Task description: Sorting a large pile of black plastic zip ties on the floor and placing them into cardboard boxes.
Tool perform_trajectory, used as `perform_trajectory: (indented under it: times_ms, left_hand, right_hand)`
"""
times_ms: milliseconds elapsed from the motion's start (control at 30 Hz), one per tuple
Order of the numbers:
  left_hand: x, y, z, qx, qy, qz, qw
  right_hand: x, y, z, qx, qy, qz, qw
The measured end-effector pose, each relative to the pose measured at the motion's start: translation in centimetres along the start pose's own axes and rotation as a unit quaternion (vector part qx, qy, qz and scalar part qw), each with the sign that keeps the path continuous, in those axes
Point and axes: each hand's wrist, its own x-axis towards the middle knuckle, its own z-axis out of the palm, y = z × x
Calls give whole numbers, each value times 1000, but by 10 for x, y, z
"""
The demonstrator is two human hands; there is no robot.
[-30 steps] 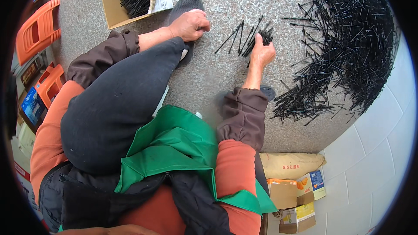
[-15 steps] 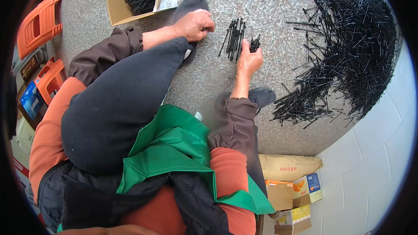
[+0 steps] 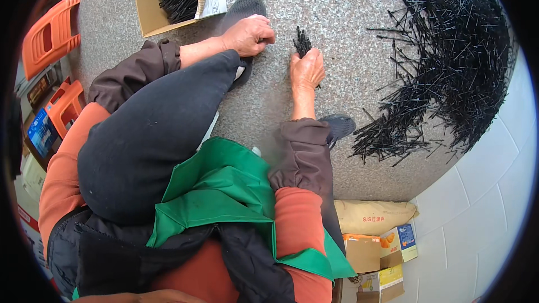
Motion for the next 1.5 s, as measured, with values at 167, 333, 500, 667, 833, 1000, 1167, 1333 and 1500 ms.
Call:
perform_trajectory:
  times_ms: [167,333,500,667,833,1000,1167,1333,1500]
  left_hand:
    - [10,12,-8,-78,-79,-141,984]
    - [36,14,-17,-443,-82,-257,855]
    - [33,22,-27,-620,-140,-347,690]
    - [30,26,-23,-718,-206,-274,606]
    - [21,29,-36,-666,-265,-303,628]
    - [22,22,-28,-641,-283,-345,624]
    - [22,21,-19,-646,-204,-371,635]
    - [22,19,-18,-627,-175,-362,667]
    - [21,21,-17,-650,-129,-345,664]
  right_hand:
    - [8,-1,-9,-63,14,-30,997]
    - [24,5,-22,86,-19,82,993]
    - [15,-28,-39,663,-239,237,669]
    - [9,-74,-34,606,-134,115,776]
    - [14,-78,-62,152,-137,21,979]
    - [16,-12,-72,493,-207,71,842]
    - [3,40,-25,-58,-14,-113,992]
    - [-3,7,-25,162,-20,38,986]
    - [-13,-47,-35,196,8,-129,972]
